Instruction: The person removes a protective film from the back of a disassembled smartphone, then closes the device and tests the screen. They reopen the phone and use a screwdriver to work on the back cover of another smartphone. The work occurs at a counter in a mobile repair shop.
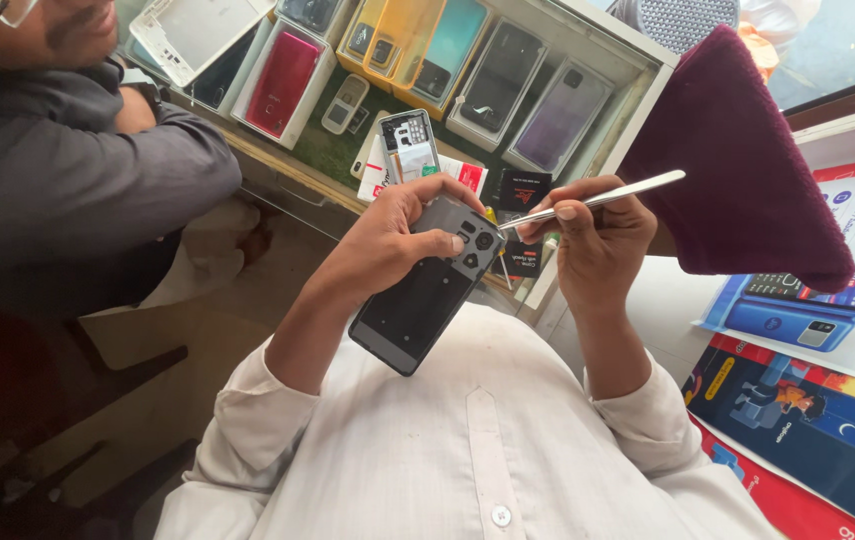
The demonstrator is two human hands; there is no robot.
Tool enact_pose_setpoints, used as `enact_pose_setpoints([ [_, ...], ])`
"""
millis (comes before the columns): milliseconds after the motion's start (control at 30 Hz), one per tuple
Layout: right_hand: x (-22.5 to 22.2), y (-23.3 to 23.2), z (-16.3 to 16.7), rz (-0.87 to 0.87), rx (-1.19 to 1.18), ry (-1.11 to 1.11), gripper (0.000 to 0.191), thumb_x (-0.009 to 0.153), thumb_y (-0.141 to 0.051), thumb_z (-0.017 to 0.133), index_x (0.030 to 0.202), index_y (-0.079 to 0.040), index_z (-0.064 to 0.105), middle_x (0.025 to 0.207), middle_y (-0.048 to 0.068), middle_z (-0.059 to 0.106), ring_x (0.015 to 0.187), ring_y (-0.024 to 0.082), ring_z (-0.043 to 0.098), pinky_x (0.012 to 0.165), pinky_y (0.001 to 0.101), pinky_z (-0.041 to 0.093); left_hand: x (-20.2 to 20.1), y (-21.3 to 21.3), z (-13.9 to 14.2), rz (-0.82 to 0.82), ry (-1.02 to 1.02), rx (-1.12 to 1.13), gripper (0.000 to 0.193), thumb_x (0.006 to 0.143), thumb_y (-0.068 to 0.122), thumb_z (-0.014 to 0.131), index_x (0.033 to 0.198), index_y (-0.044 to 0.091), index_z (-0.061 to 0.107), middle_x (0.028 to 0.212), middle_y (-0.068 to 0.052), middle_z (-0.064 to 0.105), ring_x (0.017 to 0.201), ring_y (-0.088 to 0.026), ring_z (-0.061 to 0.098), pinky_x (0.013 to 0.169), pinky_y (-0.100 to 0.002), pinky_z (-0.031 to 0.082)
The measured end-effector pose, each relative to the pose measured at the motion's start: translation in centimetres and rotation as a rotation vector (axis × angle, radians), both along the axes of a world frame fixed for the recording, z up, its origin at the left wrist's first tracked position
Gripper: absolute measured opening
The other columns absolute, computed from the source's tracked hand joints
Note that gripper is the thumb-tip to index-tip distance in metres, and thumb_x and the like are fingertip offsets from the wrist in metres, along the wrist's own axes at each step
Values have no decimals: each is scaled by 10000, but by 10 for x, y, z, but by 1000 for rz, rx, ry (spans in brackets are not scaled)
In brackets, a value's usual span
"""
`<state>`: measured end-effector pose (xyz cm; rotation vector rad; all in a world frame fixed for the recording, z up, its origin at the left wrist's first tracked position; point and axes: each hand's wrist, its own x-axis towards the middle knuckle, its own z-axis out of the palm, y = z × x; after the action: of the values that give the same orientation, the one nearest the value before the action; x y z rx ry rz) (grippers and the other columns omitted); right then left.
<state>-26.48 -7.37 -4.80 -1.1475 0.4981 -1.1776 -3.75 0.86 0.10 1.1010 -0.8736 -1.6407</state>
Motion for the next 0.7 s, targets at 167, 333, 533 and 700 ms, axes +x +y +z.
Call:
enact_pose_setpoints([
  [167, -5, -1, 0, 18, 15, -19, 199, 1030, -111, 733, 1059, 71, 660, 871, 169, 717, 784, 245, 762, 679, 343, 647, -6, 0, 1, -8, -28, -19, 362, 827, -39, 630, 1186, 7, 637, 980, -60, 727, 899, -96, 705, 852, -251, 571],
  [333, -10, 2, 3, -3, -24, 62, 199, 1040, -130, 724, 1045, 59, 664, 853, 156, 723, 776, 225, 761, 662, 329, 651, -11, -1, 6, -32, -96, -35, 341, 832, -34, 629, 1170, 9, 643, 986, -52, 725, 910, -88, 694, 853, -245, 561],
  [533, -17, 5, 3, -6, -4, 52, 198, 1048, -129, 720, 1053, 59, 660, 887, 163, 718, 804, 226, 764, 681, 334, 655, -19, -4, 11, -61, -162, -71, 328, 828, -33, 627, 1152, 11, 647, 992, -45, 723, 924, -82, 697, 860, -241, 557],
  [700, -24, 5, 4, 22, 102, 81, 188, 1030, -111, 701, 1082, 63, 650, 914, 196, 743, 797, 238, 771, 690, 337, 665, -21, -8, 15, -99, -232, -41, 272, 842, 17, 666, 1114, 18, 656, 917, -39, 722, 850, -83, 686, 788, -247, 550],
])
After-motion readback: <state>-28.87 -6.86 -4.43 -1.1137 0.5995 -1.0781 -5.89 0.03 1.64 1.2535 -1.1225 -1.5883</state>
